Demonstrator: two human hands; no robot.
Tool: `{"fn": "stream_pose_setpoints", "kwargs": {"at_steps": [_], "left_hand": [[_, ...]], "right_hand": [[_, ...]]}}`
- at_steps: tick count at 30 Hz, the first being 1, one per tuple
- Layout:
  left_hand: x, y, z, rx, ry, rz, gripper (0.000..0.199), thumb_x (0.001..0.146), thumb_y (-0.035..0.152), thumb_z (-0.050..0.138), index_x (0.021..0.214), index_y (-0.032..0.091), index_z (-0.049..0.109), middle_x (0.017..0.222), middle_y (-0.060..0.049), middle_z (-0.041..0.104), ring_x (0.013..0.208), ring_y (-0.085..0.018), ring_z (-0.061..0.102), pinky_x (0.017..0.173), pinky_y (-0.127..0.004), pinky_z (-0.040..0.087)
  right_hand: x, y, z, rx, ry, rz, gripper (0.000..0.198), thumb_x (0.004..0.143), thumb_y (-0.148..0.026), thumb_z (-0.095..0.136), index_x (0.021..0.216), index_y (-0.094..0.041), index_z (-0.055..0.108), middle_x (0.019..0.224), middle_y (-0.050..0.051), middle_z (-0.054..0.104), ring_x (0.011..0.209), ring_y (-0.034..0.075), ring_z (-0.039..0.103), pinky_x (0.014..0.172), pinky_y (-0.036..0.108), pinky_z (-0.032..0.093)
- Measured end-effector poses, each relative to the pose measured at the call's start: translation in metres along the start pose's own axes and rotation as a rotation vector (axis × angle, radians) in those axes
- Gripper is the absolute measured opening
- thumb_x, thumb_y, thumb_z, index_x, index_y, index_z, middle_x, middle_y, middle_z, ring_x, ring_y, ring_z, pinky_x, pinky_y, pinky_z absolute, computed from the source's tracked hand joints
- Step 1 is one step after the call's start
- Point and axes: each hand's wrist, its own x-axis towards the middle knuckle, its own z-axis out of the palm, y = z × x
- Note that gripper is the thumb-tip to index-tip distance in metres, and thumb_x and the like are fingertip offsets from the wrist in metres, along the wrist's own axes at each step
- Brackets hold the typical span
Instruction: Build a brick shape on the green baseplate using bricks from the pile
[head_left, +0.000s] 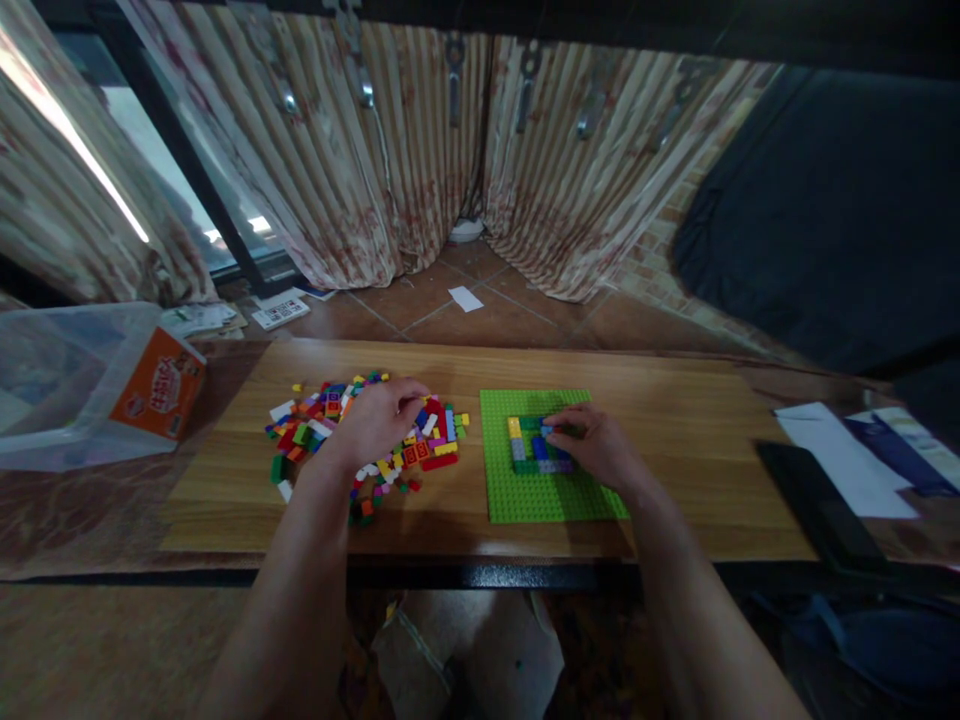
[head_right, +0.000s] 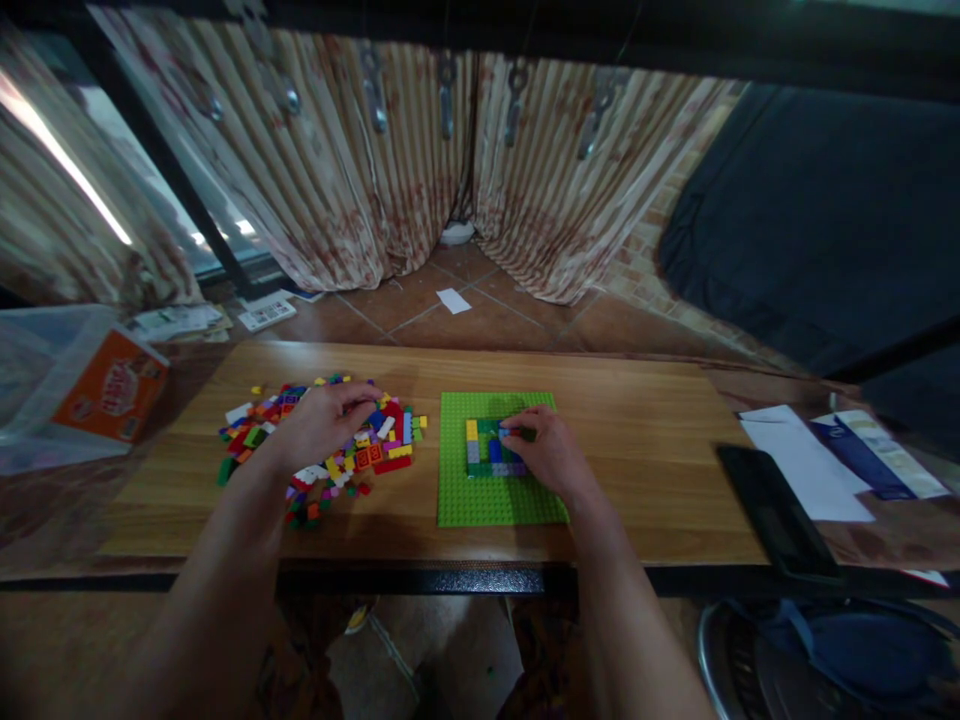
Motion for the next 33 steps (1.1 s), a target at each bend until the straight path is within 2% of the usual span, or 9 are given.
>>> {"fn": "stream_pose_setpoints", "kwargs": {"at_steps": [5,11,24,33], "left_hand": [[0.0,0.002,-0.002,0.005,-0.003,-0.003,0.026,0.085,0.026,0.049,0.096,0.018,0.071,0.091,-0.005,0.073,0.079,-0.017,0.065,0.072,-0.026,0.049],[0.0,0.001,-0.003,-0.01,-0.024,-0.007,0.027,0.086,0.024,0.047,0.099,0.016,0.07,0.089,-0.005,0.072,0.078,-0.017,0.064,0.074,-0.027,0.048],[0.0,0.005,-0.005,-0.018,-0.037,-0.015,0.028,0.086,0.024,0.046,0.099,0.016,0.069,0.089,-0.005,0.072,0.078,-0.017,0.064,0.075,-0.028,0.047],[-0.001,0.008,-0.002,0.008,-0.05,-0.009,0.028,0.085,0.025,0.047,0.099,0.017,0.07,0.094,-0.005,0.072,0.08,-0.016,0.064,0.077,-0.028,0.048]], "right_hand": [[0.001,0.003,0.001,0.09,0.016,0.072,0.027,0.075,-0.034,0.065,0.095,-0.018,0.073,0.092,0.007,0.069,0.082,0.02,0.063,0.077,0.037,0.05],[0.005,-0.002,0.007,0.126,0.078,0.212,0.023,0.069,-0.029,0.065,0.087,-0.015,0.072,0.08,0.006,0.07,0.071,0.019,0.063,0.068,0.032,0.049],[0.008,-0.016,0.008,0.042,0.086,0.273,0.016,0.065,-0.025,0.064,0.074,-0.015,0.072,0.066,0.004,0.068,0.061,0.016,0.06,0.058,0.028,0.043],[0.01,-0.011,0.01,0.044,0.064,0.272,0.011,0.065,-0.022,0.063,0.069,-0.016,0.072,0.066,0.004,0.07,0.06,0.016,0.06,0.055,0.026,0.041]]}}
